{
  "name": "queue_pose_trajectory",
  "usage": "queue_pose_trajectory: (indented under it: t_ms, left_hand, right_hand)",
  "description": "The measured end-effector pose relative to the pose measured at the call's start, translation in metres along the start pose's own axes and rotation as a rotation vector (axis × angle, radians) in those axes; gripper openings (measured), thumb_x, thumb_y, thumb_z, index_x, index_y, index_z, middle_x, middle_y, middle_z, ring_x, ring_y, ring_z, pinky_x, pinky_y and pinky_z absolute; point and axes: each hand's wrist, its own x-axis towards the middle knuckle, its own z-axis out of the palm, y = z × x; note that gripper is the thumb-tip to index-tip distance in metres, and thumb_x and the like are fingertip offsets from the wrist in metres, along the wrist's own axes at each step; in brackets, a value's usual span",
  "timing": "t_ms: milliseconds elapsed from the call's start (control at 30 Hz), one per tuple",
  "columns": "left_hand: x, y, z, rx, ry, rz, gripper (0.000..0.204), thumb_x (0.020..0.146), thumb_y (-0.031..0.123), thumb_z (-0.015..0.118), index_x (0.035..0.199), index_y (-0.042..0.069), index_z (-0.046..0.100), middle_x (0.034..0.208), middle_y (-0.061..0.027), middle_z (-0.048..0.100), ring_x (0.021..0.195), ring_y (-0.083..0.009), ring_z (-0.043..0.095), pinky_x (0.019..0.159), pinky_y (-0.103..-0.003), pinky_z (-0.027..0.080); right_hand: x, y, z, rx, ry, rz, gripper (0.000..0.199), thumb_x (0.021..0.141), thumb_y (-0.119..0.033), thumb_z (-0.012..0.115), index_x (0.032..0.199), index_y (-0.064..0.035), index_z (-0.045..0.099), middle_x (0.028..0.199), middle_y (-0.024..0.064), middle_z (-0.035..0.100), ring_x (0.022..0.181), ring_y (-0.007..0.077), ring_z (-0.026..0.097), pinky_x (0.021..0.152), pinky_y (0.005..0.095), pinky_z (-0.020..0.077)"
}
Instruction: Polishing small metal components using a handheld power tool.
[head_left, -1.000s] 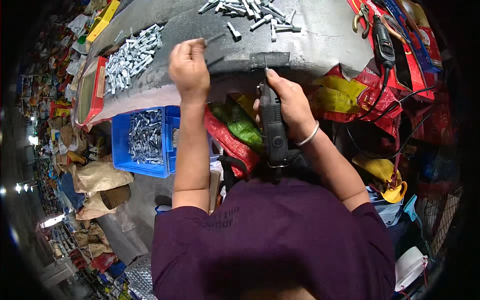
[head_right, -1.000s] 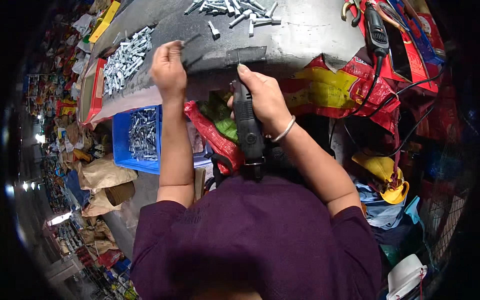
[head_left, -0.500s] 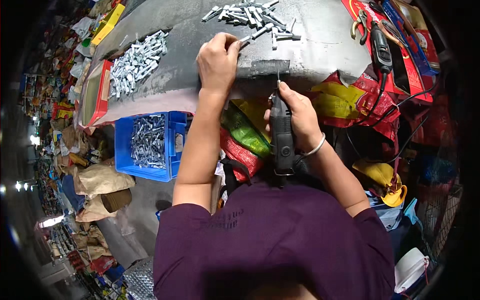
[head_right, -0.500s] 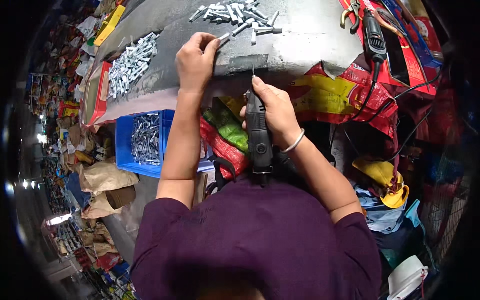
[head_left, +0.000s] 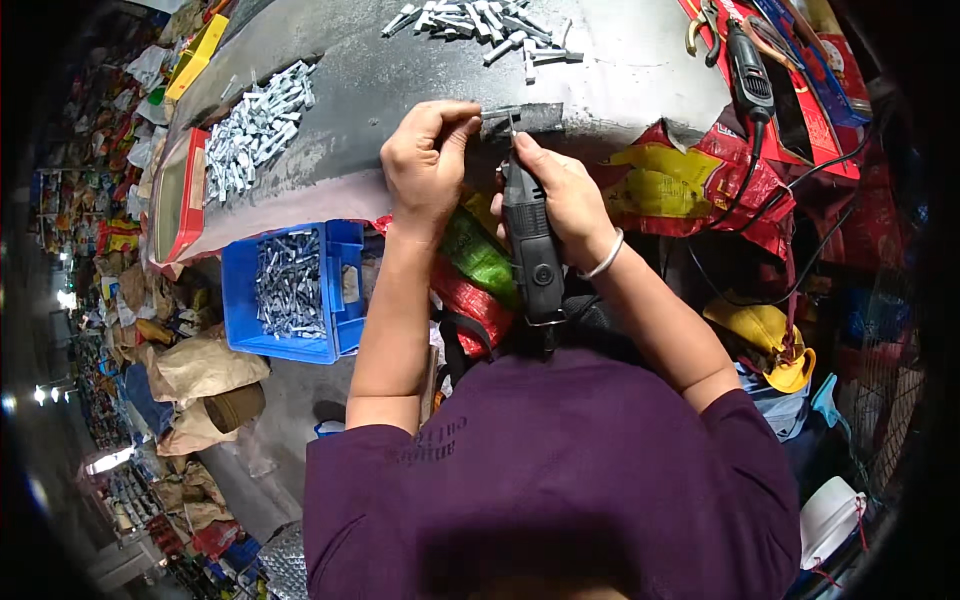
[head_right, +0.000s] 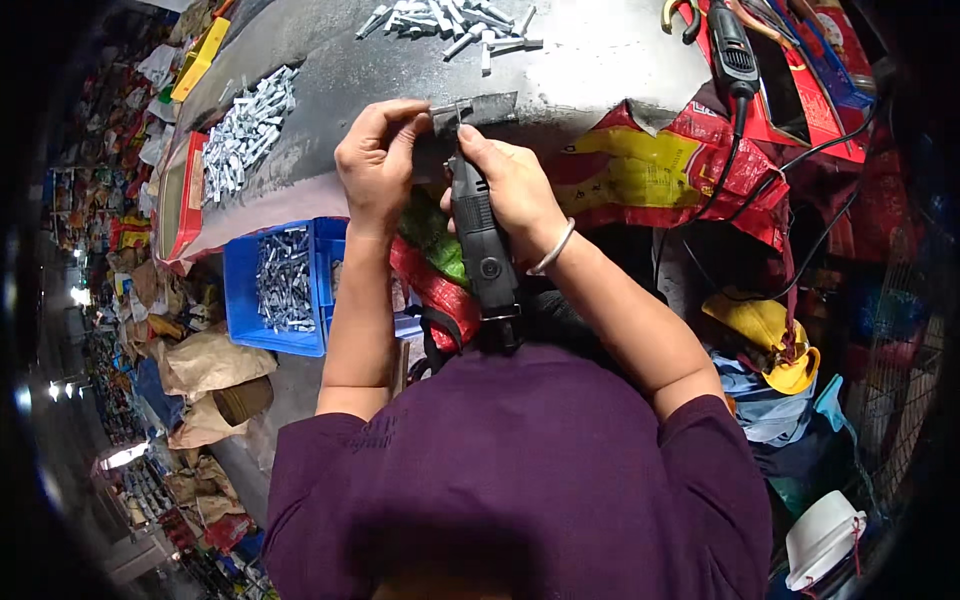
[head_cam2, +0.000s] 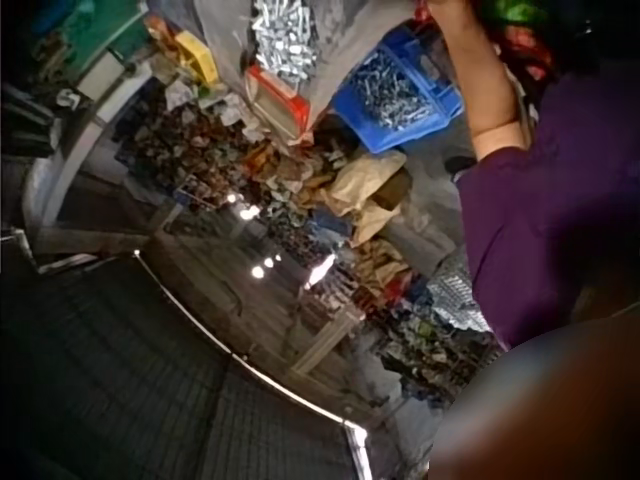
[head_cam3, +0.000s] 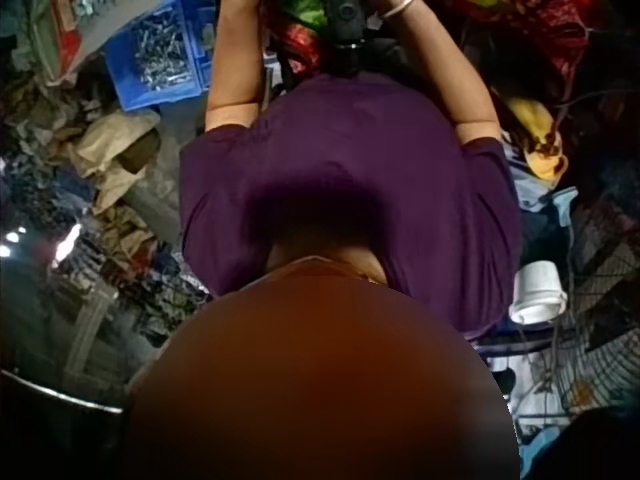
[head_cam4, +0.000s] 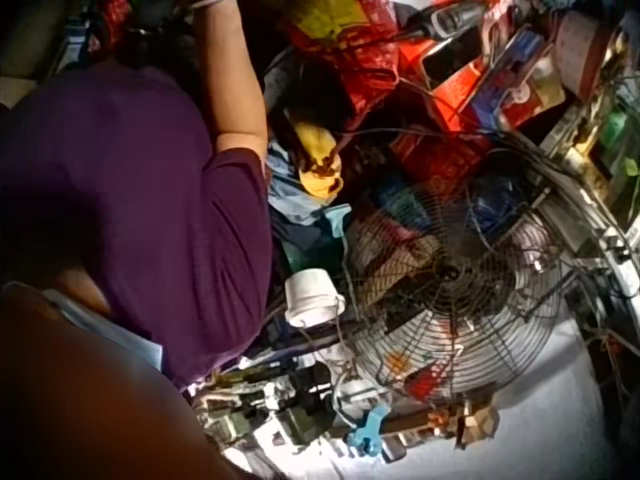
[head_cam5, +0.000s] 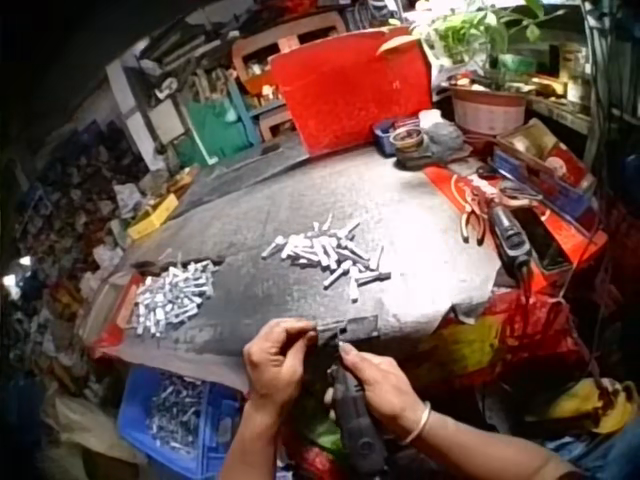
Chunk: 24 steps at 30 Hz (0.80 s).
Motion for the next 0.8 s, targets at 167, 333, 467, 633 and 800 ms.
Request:
queue_pose_trajectory:
  t_ms: [167,333,467,633,800]
  left_hand:
    - [0.001,0.004,0.001,0.017,-0.019,-0.006,0.019,0.084,-0.011,0.065,0.097,0.0,0.074,0.092,-0.0065,0.072,0.077,-0.0135,0.064,0.072,-0.024,0.052]
    - [0.003,0.012,0.001,0.069,-0.017,-0.022,0.019,0.084,-0.012,0.065,0.097,0.0,0.074,0.09,-0.0065,0.072,0.075,-0.0134,0.064,0.072,-0.024,0.052]
    - [0.005,0.012,0.0,0.089,-0.029,-0.047,0.02,0.083,-0.012,0.065,0.097,0.0,0.074,0.09,-0.0067,0.072,0.076,-0.0132,0.064,0.072,-0.024,0.052]
    - [0.005,0.01,0.0,0.027,-0.018,-0.116,0.021,0.082,-0.013,0.066,0.096,0.0,0.075,0.095,-0.0075,0.073,0.079,-0.0135,0.065,0.074,-0.023,0.052]
    - [-0.002,-0.003,0.0,-0.057,0.0,-0.014,0.022,0.081,-0.014,0.066,0.094,0.0,0.077,0.101,-0.0085,0.074,0.084,-0.0145,0.067,0.077,-0.024,0.054]
  right_hand:
    - [0.004,0.0,0.011,-0.002,-0.004,0.026,0.043,0.104,-0.042,0.054,0.089,-0.0016,0.06,0.064,0.0123,0.066,0.045,0.0198,0.059,0.041,0.0278,0.0456]
    - [0.01,0.003,0.013,0.004,-0.023,0.014,0.044,0.104,-0.042,0.054,0.089,-0.0015,0.059,0.065,0.0126,0.066,0.045,0.02,0.06,0.041,0.0284,0.046]
    - [0.008,-0.002,0.005,0.0,0.027,0.02,0.044,0.104,-0.043,0.054,0.089,-0.0016,0.06,0.065,0.0127,0.066,0.045,0.0202,0.06,0.041,0.0288,0.0463]
    - [0.003,-0.006,-0.006,-0.045,0.063,0.042,0.045,0.104,-0.044,0.055,0.089,-0.0018,0.06,0.065,0.0128,0.066,0.045,0.0206,0.06,0.042,0.0292,0.0469]
    - [-0.003,-0.004,-0.004,-0.042,0.006,0.046,0.045,0.104,-0.044,0.055,0.089,-0.0018,0.061,0.065,0.0127,0.066,0.045,0.0207,0.06,0.042,0.0294,0.0474]
